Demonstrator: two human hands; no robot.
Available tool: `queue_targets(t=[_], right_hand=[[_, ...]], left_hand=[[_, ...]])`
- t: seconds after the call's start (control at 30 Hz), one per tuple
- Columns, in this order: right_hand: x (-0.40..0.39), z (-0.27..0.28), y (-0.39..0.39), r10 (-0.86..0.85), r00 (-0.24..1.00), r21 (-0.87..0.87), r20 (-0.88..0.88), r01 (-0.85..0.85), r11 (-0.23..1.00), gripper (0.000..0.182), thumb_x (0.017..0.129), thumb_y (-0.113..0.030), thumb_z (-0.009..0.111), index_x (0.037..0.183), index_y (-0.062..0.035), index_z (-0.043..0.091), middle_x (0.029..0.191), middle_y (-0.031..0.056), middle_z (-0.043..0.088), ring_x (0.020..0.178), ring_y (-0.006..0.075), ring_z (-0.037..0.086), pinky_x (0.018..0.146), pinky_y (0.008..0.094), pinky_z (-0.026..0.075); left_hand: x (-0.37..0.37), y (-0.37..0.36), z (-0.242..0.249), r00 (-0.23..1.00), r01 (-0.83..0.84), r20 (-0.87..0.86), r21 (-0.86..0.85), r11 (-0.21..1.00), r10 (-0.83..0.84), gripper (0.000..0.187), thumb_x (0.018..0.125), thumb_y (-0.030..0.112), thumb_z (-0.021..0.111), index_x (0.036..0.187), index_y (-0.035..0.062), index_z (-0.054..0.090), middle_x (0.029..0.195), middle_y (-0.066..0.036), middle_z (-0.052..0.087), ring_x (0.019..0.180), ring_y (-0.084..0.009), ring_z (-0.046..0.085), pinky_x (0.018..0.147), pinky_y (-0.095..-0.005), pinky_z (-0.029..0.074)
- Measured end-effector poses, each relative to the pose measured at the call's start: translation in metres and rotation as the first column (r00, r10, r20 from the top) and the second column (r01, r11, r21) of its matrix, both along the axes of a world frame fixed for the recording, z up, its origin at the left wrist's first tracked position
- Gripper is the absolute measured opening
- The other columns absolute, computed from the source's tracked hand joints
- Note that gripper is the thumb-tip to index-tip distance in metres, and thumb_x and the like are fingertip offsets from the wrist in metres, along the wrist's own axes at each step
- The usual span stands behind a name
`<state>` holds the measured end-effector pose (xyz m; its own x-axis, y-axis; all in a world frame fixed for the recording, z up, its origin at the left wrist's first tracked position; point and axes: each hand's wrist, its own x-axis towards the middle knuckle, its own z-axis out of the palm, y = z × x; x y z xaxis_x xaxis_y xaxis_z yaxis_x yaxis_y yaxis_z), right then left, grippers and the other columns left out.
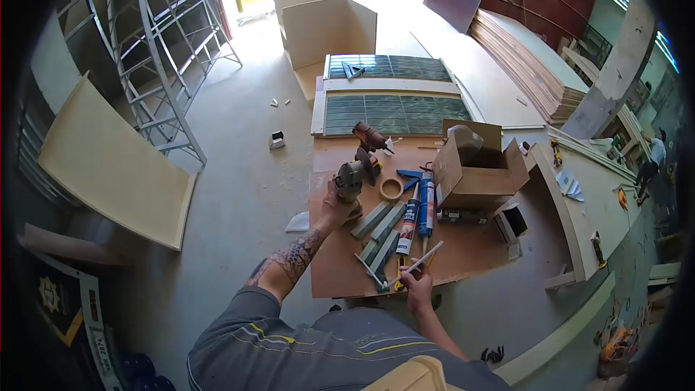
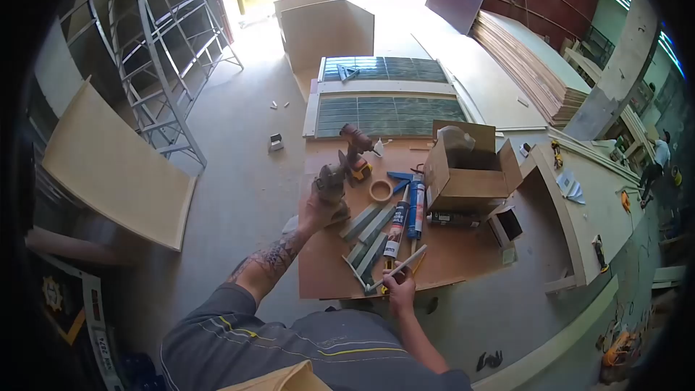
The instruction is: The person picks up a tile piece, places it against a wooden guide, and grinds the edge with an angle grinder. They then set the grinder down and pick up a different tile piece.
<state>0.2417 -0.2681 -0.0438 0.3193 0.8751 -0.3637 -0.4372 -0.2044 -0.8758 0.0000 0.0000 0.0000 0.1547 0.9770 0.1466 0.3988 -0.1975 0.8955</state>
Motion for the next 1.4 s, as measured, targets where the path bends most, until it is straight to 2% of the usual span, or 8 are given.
queue_targets(t=[0.17,0.4,0.57,0.67,0.8,1.1,1.33,1.4], right_hand=[[0.011,0.001,0.006,0.029,0.994,0.047,0.105,-0.034,0.998,0.057,0.099,0.004,0.072,0.151,-0.0044,0.053,0.12,0.0127,0.075,0.108,0.02,0.073,0.098,0.036,0.062],[0.004,0.003,0.022,0.104,0.992,0.069,0.075,-0.109,0.992,0.057,0.096,0.002,0.078,0.147,-0.004,0.055,0.119,0.0103,0.075,0.114,0.0201,0.073,0.1,0.0362,0.06],[-0.013,0.006,0.042,0.166,0.97,0.137,0.176,-0.191,0.972,0.056,0.097,0.001,0.076,0.148,-0.0049,0.053,0.122,0.0093,0.072,0.112,0.0178,0.071,0.102,0.0372,0.06],[-0.033,0.011,0.045,0.195,0.968,0.137,0.161,-0.218,0.966,0.056,0.098,-0.004,0.078,0.148,-0.0044,0.053,0.122,0.0102,0.072,0.114,0.018,0.072,0.103,0.0371,0.06],[-0.073,0.011,0.045,0.155,0.972,0.144,0.179,-0.181,0.973,0.056,0.099,-0.009,0.079,0.148,-0.0038,0.054,0.12,0.0108,0.074,0.113,0.0191,0.075,0.101,0.038,0.062],[-0.217,0.004,0.052,0.178,0.967,0.11,0.182,-0.2,0.974,0.055,0.1,-0.005,0.078,0.15,-0.0036,0.055,0.119,0.0098,0.075,0.116,0.0188,0.074,0.101,0.0375,0.063],[-0.378,0.018,0.046,0.052,0.921,0.017,0.387,-0.064,0.998,0.052,0.088,-0.018,0.085,0.13,0.001,0.061,0.108,0.0159,0.077,0.104,0.028,0.078,0.094,0.0431,0.062],[-0.406,0.019,0.048,0.07,0.887,-0.005,0.456,-0.077,0.997,0.054,0.087,-0.021,0.084,0.129,0.0017,0.061,0.107,0.0179,0.076,0.103,0.0316,0.078,0.094,0.0443,0.061]], left_hand=[[0.01,0.024,0.003,0.985,-0.066,-0.163,-0.105,0.992,0.048,0.095,0.083,0.03,0.091,0.157,0.0102,0.035,0.138,-0.022,0.07,0.126,-0.0411,0.072,0.104,-0.0509,0.058],[0.006,0.03,-0.03,0.988,-0.058,-0.142,0.017,0.998,0.06,0.093,0.085,0.03,0.09,0.156,0.009,0.033,0.132,-0.024,0.072,0.126,-0.0466,0.071,0.106,-0.0509,0.058],[-0.003,-0.002,-0.034,0.974,-0.218,-0.057,0.038,0.975,0.22,0.085,0.094,0.024,0.088,0.159,-0.0001,0.038,0.123,-0.017,0.072,0.115,-0.03,0.074,0.099,-0.0429,0.061],[-0.019,-0.065,-0.047,0.958,0.079,0.283,-0.124,0.989,-0.041,0.045,0.11,0.016,0.071,0.147,-0.0031,0.053,0.116,-0.01,0.071,0.115,-0.0191,0.069,0.1,-0.0342,0.056],[-0.047,-0.154,-0.026,0.826,0.562,0.209,-0.23,0.795,-0.523,0.039,0.12,0.029,0.056,0.144,-0.0006,0.065,0.127,-0.01,0.075,0.117,-0.0168,0.07,0.105,-0.0322,0.053],[-0.193,-0.183,-0.051,0.744,0.653,0.525,-0.435,0.62,-0.414,0.036,0.12,0.023,0.056,0.146,-0.0018,0.063,0.106,-0.008,0.078,0.098,-0.016,0.074,0.092,-0.0327,0.059],[-0.345,-0.207,-0.047,0.928,0.366,0.223,-0.395,0.842,-0.299,0.02,0.115,0.015,0.065,0.122,-0.0014,0.073,0.094,-0.007,0.08,0.09,-0.0166,0.077,0.085,-0.0327,0.062],[-0.375,-0.209,-0.03,0.923,0.344,-0.083,-0.256,0.903,-0.375,0.016,0.113,0.017,0.069,0.113,0.0019,0.074,0.087,-0.01,0.081,0.08,-0.0216,0.079,0.076,-0.0354,0.062]])
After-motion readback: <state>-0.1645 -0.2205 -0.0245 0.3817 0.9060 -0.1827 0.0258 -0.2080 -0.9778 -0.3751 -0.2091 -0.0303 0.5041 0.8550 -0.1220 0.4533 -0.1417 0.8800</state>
